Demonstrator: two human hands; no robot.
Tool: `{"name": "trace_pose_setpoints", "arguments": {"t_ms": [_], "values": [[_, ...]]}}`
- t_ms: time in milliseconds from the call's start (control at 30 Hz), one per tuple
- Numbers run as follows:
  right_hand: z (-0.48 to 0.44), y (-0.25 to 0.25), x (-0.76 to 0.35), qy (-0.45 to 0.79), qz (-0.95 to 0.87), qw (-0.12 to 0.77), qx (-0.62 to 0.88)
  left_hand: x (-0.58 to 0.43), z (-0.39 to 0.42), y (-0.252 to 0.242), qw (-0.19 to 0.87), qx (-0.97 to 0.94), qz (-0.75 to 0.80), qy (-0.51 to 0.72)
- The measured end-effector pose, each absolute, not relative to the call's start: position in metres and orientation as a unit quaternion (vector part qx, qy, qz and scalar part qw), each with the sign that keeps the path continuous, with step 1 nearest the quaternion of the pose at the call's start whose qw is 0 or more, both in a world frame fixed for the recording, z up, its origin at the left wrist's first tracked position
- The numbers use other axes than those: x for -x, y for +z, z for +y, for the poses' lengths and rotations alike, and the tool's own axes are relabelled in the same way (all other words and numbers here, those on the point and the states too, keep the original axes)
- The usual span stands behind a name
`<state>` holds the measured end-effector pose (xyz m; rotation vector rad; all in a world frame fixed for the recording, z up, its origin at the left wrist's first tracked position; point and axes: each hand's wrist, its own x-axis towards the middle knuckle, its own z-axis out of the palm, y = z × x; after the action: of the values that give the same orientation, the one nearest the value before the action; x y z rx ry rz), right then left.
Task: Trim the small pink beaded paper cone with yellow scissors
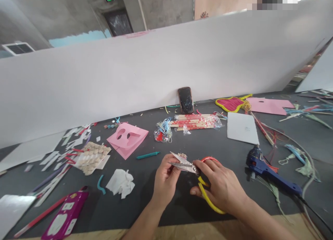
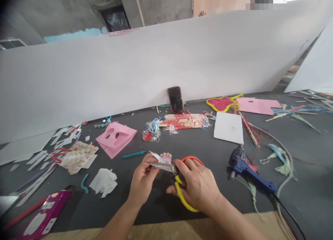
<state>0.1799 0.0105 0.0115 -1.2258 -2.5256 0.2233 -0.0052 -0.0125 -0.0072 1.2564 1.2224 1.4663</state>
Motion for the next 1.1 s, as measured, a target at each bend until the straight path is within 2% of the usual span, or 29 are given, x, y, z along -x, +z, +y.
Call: {"name": "trace_pose_setpoints", "arguments": {"t_ms": [867,1100], "values": [[0.0117,0.0037,-0.1824,0.088,-0.890,0.147,0.422,0.0002,-0.0139,-0.0068,0.446,-0.470,0.494,0.580],[0.0098,0.0115,-0.1811,0.086,-0.885,0.142,0.436,0.0042,-0.0128,-0.0080,0.419,-0.505,0.489,0.575]]}}
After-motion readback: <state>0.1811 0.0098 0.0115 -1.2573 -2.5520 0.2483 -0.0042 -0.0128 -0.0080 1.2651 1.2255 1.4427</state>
